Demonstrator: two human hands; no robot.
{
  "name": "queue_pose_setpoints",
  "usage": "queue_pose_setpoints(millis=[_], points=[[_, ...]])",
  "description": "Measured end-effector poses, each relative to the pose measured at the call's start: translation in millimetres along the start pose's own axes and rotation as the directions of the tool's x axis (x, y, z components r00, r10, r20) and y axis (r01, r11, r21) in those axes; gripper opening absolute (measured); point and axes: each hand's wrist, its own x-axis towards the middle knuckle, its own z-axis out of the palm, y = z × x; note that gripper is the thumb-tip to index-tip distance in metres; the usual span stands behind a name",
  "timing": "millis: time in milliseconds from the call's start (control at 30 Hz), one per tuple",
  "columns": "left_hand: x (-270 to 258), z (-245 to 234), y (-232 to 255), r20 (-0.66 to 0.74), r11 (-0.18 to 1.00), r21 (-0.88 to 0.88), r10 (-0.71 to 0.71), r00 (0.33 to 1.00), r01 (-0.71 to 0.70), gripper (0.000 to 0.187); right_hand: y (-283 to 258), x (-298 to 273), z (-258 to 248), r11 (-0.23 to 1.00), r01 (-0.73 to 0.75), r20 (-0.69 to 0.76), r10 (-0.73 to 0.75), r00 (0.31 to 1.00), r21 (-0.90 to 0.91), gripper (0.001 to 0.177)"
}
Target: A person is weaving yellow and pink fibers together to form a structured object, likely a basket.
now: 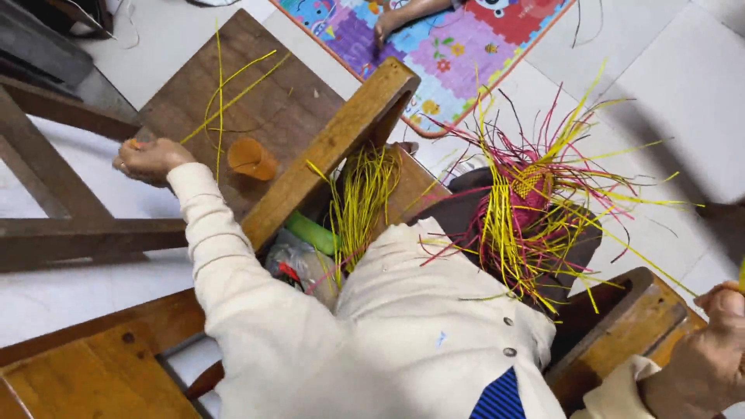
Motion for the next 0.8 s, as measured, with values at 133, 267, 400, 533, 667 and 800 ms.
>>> queue_pose_setpoints(millis=[133, 267, 400, 533, 667, 800], points=[[-6.6, -7.6, 6.0, 0.009, 0.917, 0.388, -0.104, 0.995, 0.092, 0.058, -18.6, 9.5, 8.3, 1.0, -0.016, 0.117, 0.018, 0.993, -0.019, 0.007], [-54.5, -27.6, 50.5, 0.23, 0.937, 0.341, -0.166, 0.959, 0.081, 0.08, -50.4, 18.2, 30.8, 0.997, 0.049, 0.249, -0.06, 0.967, 0.053, 0.01], [-167.1, -73.8, 128.6, 0.548, 0.77, -0.638, 0.483, 0.683, -0.032, 0.03, -83.8, 19.1, 72.3, 0.973, 0.213, 0.447, -0.228, 0.865, 0.086, 0.039], [-317.2, -149.3, 143.1, 0.806, 0.744, -0.526, 0.59, -0.036, 0.411, 0.029, -68.7, 10.0, 106.4, 0.891, 0.452, 0.545, -0.395, 0.739, 0.033, 0.03], [-359.5, -244.4, 178.8, 0.502, 0.822, 0.038, 0.476, -0.723, 0.568, 0.019, -63.4, 9.9, 117.0, 0.806, 0.592, 0.505, -0.516, 0.692, 0.012, 0.021], [-345.4, -278.1, 189.4, 0.341, 0.744, 0.505, 0.294, -0.893, 0.437, 0.016, -56.6, 10.2, 112.4, 0.749, 0.663, 0.506, -0.58, 0.638, 0.023, 0.012]])
